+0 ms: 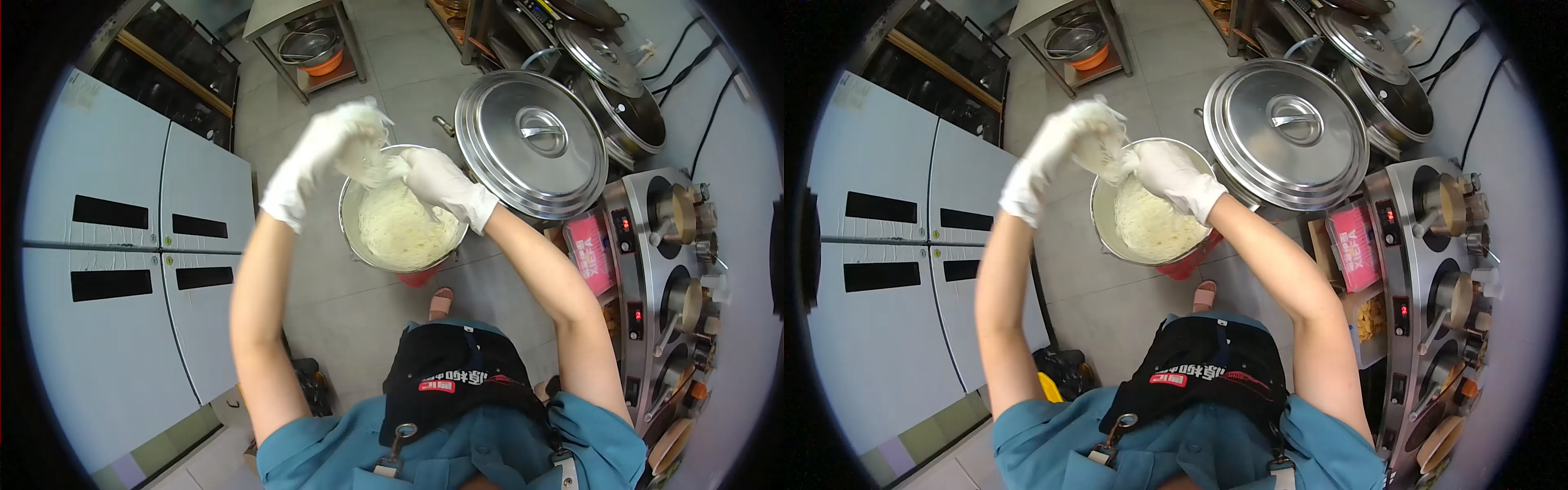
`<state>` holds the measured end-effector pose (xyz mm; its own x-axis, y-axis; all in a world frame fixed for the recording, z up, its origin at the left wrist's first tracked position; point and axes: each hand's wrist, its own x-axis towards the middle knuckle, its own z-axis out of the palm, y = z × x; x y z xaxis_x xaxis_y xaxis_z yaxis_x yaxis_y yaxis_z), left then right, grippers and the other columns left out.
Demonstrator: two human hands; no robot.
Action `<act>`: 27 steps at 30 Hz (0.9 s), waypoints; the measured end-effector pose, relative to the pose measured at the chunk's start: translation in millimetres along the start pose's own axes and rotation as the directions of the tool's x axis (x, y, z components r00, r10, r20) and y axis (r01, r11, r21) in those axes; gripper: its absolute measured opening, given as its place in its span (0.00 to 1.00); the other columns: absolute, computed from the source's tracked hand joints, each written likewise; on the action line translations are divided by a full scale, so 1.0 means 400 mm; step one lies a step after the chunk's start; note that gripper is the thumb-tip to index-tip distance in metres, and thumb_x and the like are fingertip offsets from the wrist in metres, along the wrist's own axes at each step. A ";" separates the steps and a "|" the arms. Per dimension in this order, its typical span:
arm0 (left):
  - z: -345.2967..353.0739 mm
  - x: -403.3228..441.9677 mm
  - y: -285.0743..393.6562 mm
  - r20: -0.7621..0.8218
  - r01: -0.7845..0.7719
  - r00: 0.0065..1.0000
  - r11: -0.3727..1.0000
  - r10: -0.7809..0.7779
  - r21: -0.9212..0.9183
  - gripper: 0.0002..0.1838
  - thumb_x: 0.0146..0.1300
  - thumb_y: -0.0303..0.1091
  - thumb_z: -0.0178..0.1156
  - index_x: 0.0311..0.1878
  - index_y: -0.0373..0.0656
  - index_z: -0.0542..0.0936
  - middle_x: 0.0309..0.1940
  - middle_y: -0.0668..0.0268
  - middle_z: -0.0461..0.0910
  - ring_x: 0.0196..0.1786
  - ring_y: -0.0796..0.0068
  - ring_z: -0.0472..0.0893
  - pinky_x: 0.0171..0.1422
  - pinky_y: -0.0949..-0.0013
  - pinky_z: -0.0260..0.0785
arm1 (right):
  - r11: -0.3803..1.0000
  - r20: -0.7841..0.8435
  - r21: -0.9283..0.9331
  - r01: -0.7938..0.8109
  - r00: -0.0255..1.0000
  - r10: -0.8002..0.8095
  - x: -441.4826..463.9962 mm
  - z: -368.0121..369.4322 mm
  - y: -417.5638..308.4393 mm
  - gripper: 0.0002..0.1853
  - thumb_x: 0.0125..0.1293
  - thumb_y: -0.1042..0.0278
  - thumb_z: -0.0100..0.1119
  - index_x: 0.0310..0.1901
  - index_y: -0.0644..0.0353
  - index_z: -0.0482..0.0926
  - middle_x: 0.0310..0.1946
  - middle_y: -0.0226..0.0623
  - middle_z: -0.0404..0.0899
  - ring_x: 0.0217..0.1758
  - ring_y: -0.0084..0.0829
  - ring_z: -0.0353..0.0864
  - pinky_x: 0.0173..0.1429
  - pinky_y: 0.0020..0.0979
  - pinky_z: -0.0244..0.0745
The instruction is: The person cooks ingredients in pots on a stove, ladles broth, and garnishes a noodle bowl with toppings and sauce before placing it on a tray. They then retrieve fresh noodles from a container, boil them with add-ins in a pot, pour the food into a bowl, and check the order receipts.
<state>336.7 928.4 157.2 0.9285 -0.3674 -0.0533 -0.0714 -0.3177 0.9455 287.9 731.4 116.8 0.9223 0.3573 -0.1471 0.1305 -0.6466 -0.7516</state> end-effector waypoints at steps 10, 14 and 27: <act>0.249 -0.012 -0.139 -0.182 -0.207 0.976 0.781 0.121 -0.589 0.17 0.57 0.39 0.68 0.46 0.41 0.79 0.45 0.70 0.78 0.48 0.78 0.77 0.55 0.71 0.70 | 0.983 -0.127 0.152 -0.103 0.984 0.122 0.076 -0.073 -0.064 0.20 0.55 0.58 0.58 0.38 0.71 0.81 0.36 0.59 0.81 0.45 0.52 0.82 0.49 0.39 0.76; 0.205 -0.009 -0.014 -0.093 -0.193 0.981 0.887 0.170 -0.420 0.19 0.51 0.27 0.69 0.48 0.39 0.79 0.43 0.69 0.78 0.48 0.76 0.77 0.56 0.72 0.70 | 0.898 -0.001 0.436 0.053 0.998 -0.058 0.021 -0.173 -0.060 0.23 0.52 0.64 0.65 0.47 0.73 0.78 0.41 0.46 0.82 0.47 0.33 0.81 0.53 0.30 0.73; 0.103 0.007 0.494 0.066 -0.168 0.973 0.879 0.220 -0.446 0.23 0.56 0.25 0.64 0.56 0.33 0.71 0.42 0.61 0.80 0.42 0.68 0.83 0.52 0.65 0.78 | 0.939 -0.203 0.306 0.156 0.975 -0.096 -0.198 -0.079 0.097 0.58 0.41 0.61 0.77 0.70 0.72 0.50 0.51 0.49 0.74 0.53 0.31 0.75 0.54 0.27 0.70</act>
<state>310.1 828.6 330.8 0.8638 -0.4854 0.1349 -0.0565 0.1727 0.9834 231.4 656.6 119.7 0.9601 0.2734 0.0587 0.1549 -0.3453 -0.9256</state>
